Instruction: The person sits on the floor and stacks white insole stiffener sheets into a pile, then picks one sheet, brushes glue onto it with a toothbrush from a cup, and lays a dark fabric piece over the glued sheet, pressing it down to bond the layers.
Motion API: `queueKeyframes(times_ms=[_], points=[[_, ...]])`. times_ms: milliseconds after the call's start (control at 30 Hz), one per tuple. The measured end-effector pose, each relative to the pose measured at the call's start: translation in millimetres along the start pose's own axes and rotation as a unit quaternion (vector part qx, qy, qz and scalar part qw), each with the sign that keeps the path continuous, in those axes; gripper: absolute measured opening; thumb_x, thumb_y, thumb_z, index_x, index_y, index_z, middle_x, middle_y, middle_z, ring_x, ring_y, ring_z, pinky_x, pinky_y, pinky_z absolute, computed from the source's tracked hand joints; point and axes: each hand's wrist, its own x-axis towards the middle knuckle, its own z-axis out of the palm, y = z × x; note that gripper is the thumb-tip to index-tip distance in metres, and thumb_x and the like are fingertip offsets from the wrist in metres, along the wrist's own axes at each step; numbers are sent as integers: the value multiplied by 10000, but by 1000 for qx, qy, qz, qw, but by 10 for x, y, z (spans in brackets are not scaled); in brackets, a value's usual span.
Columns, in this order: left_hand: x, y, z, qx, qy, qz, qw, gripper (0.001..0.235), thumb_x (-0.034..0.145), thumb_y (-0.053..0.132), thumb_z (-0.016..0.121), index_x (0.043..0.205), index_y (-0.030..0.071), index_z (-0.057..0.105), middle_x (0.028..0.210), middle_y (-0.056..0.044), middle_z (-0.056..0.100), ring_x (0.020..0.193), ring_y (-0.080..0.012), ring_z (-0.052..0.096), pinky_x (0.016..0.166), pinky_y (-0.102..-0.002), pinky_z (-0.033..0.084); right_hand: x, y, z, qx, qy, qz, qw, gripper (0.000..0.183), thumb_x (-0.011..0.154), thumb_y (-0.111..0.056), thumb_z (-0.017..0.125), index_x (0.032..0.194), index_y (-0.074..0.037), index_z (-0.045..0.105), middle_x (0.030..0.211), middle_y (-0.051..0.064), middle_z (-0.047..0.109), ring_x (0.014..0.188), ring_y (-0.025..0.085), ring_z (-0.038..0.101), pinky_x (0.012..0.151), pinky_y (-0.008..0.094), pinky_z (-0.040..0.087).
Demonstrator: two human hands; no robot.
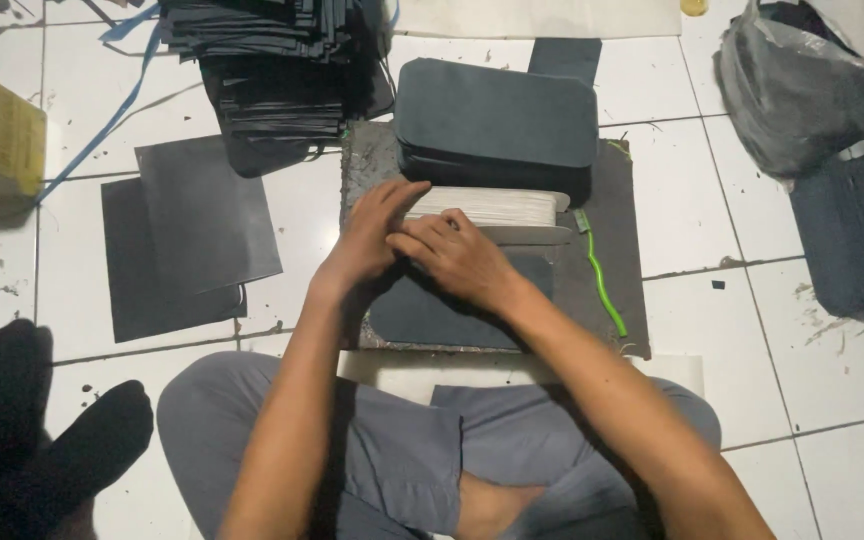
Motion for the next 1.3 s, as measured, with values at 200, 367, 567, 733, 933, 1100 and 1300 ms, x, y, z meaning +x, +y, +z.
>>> queueKeyframes(times_ms=[200,367,567,733,933,1100,1300], points=[[2,358,-278,-46,-75,-74,993,979,727,80,780,1606,183,361,1566,-245,423,1468,-486,362,1178,-636,260,-151,70,-139,22,-48,97,994,381,1091,-275,489,1450,-158,433,1158,115,548,1086,280,595,916,384,506],[-24,527,-154,-15,-2,-74,997,867,820,189,830,1570,115,401,1434,-265,514,1382,-469,468,1146,-597,336,-756,285,-310,68,49,232,969,513,926,-165,651,1395,-16,509,1322,181,524,1260,384,522,1069,497,437],[-60,445,22,-5,91,-1,996,657,880,161,806,1458,108,498,1258,-167,559,1248,-408,547,1077,-515,449,-1001,226,-785,71,14,403,912,816,740,106,664,1498,84,362,1407,307,401,1344,555,379,1127,632,298],[-45,401,5,36,103,42,993,569,932,149,741,1437,130,481,1237,-139,542,1221,-385,554,1056,-497,474,-1009,286,-645,89,-36,427,899,894,754,112,731,1544,93,313,1380,361,462,1358,598,385,1131,680,286],[-27,479,14,-8,105,18,994,613,887,13,740,1442,70,487,1277,-187,546,1275,-418,523,1124,-534,410,-945,353,-601,101,-17,421,901,774,776,124,737,1484,53,431,1206,263,533,1154,503,533,1007,604,400],[35,377,109,-12,99,-14,995,701,754,39,811,1392,77,523,1233,-144,552,1263,-388,509,1163,-536,337,-831,358,-520,191,6,444,876,625,701,63,680,1295,12,491,1225,181,470,1227,442,531,1085,524,419],[52,495,-7,116,106,-31,987,640,769,205,868,1345,197,589,1274,-80,534,1290,-339,412,1167,-596,189,-776,348,-544,207,12,463,862,576,727,47,664,1290,-1,551,1232,161,520,1239,406,557,1085,498,435]])
